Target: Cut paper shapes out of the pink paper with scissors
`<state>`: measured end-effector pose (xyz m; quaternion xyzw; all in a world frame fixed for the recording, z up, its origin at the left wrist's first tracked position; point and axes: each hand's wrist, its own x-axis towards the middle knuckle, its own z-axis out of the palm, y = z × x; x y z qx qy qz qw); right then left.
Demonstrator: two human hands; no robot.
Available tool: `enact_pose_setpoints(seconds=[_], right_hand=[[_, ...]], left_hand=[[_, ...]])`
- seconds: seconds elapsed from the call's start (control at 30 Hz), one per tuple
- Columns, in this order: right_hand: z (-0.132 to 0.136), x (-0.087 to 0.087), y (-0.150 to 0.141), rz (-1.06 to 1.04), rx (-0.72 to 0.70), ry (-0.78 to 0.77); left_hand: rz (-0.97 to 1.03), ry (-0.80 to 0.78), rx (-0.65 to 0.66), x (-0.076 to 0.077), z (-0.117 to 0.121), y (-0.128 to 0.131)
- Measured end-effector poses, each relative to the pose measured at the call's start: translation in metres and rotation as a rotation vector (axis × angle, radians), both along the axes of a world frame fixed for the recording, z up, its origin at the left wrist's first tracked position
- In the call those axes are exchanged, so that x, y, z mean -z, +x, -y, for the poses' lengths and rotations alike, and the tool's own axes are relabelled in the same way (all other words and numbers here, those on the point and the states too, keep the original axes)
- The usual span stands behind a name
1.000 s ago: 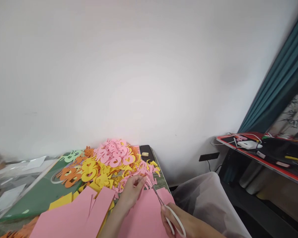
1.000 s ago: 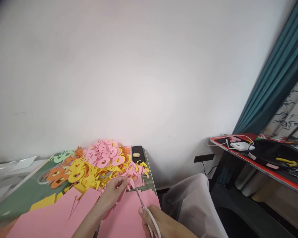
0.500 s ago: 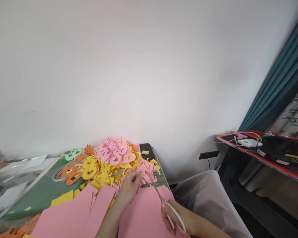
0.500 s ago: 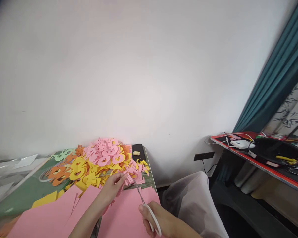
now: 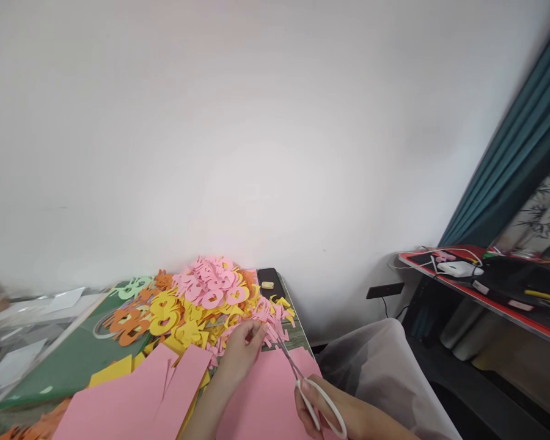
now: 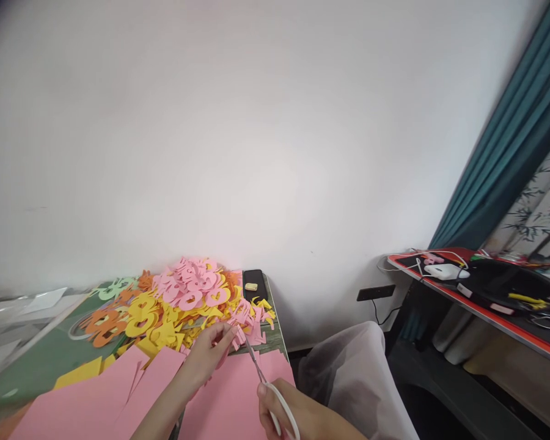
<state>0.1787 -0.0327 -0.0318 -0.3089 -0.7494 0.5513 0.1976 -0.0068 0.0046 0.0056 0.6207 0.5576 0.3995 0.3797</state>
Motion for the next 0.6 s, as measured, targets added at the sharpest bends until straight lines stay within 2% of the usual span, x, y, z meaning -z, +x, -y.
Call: enact_pose_setpoints(seconds=[0.17, 0.6], right_hand=[[-0.0006, 0.0022, 0.0007, 0.012, 0.000, -0.001], [-0.0013, 0.0002, -0.0004, 0.031, 0.016, -0.003]], left_hand=[[-0.044, 0.098, 0.008, 0.0053, -0.0009, 0.0010], [-0.057, 0.051, 0.036, -0.0022, 0.0040, 0.0036]])
